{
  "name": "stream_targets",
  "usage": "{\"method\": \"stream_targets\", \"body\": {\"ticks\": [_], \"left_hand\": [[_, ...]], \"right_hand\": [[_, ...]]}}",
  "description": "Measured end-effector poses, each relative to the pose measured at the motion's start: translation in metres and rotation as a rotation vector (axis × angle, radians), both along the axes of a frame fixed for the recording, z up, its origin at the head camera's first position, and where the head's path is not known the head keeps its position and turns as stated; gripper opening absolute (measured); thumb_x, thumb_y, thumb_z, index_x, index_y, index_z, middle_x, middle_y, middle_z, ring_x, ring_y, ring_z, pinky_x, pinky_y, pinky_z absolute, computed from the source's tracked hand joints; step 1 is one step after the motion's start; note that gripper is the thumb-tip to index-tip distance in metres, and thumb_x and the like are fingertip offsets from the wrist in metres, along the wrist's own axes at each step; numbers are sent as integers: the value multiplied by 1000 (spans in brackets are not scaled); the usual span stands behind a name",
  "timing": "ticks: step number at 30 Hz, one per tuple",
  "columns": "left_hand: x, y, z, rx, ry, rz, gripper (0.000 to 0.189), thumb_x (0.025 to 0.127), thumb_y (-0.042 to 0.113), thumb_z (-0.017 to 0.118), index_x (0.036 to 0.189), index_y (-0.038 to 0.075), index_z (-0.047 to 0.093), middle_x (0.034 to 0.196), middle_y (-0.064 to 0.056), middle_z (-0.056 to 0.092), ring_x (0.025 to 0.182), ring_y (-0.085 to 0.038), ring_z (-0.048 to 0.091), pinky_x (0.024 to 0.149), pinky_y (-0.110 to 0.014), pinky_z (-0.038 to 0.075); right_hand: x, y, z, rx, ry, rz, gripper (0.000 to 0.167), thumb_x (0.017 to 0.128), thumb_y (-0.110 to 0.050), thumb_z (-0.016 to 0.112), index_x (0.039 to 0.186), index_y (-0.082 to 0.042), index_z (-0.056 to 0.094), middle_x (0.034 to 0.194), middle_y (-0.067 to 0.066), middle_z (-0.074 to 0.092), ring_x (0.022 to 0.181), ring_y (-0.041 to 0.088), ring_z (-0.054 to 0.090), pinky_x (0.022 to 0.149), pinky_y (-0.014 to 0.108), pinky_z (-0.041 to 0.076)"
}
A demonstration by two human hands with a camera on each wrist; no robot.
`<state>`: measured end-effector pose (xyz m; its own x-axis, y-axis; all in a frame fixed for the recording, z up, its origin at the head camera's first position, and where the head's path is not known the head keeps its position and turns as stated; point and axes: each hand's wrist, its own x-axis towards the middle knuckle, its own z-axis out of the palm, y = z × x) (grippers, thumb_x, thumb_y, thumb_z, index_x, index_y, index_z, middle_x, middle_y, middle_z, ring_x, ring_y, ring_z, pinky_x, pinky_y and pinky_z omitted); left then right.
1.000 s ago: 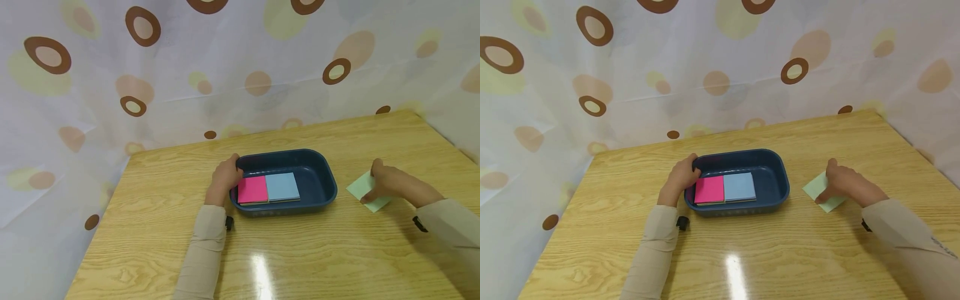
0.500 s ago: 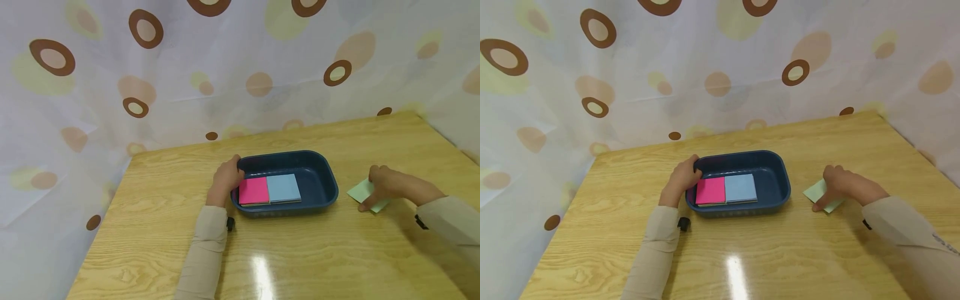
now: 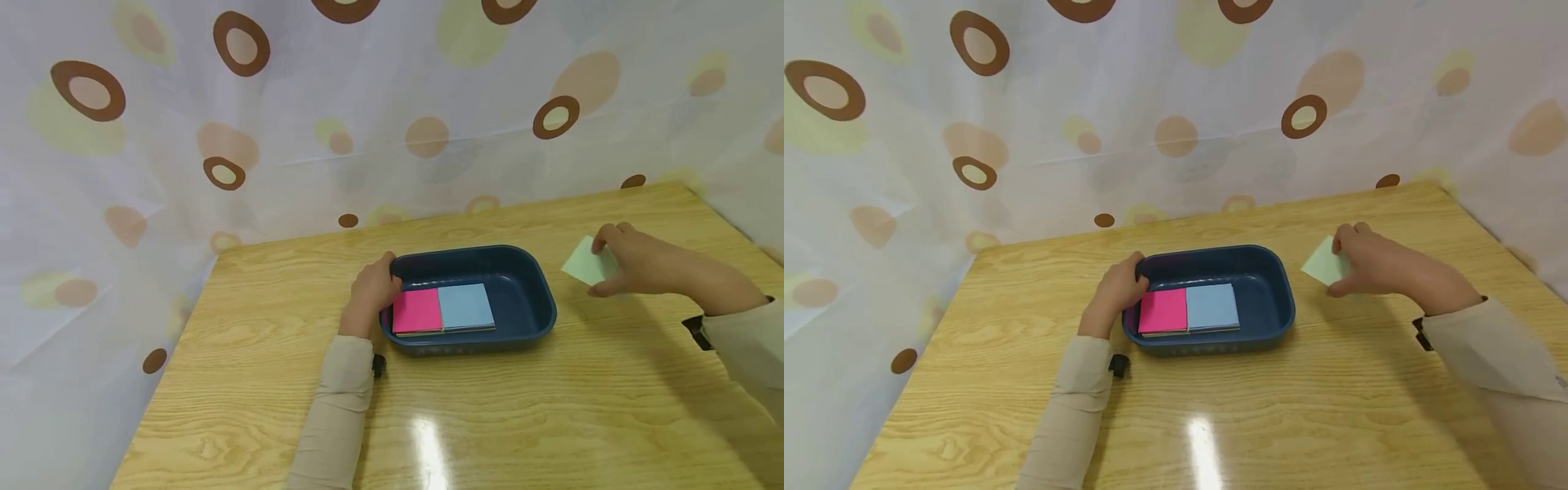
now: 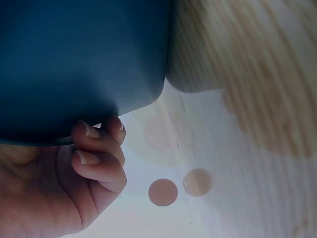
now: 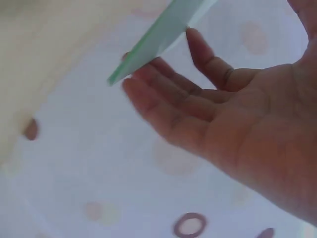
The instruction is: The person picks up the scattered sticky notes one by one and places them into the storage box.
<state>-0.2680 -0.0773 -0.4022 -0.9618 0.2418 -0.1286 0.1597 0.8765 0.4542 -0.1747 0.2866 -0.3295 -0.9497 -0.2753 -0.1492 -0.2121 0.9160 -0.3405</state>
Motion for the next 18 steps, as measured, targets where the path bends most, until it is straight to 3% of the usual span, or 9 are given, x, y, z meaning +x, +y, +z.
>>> {"method": "stream_targets", "body": {"ticks": [4,8,14,18], "left_hand": [[0,-1,1,4,1,2,50,94,14,52,143,12,42,101,-16,64,64,-24,50,57,-34,40],[-1,-3,0,-1,5,7,49,94,14,52,142,12,43,110,-16,64,71,-26,54,61,-36,44],[0,-1,1,-6,-5,10,49,94,15,53,142,13,43,113,-16,64,77,-27,57,67,-40,48],[0,-2,3,-9,-5,9,49,94,15,53,142,13,43,116,-17,64,80,-28,58,69,-41,48]], "right_hand": [[-12,-39,26,-19,60,97,65,72,-25,85,113,7,46,109,26,48,87,30,50,69,41,46],[-24,-89,36,-26,-18,224,62,71,-24,85,114,0,47,110,16,50,89,26,50,73,40,45],[-44,-143,16,124,-184,375,47,71,-17,85,100,-6,49,102,9,48,84,23,49,71,37,46],[-56,-161,-1,257,-242,414,49,73,-19,84,105,-3,51,104,13,49,89,25,51,76,40,47]]}}
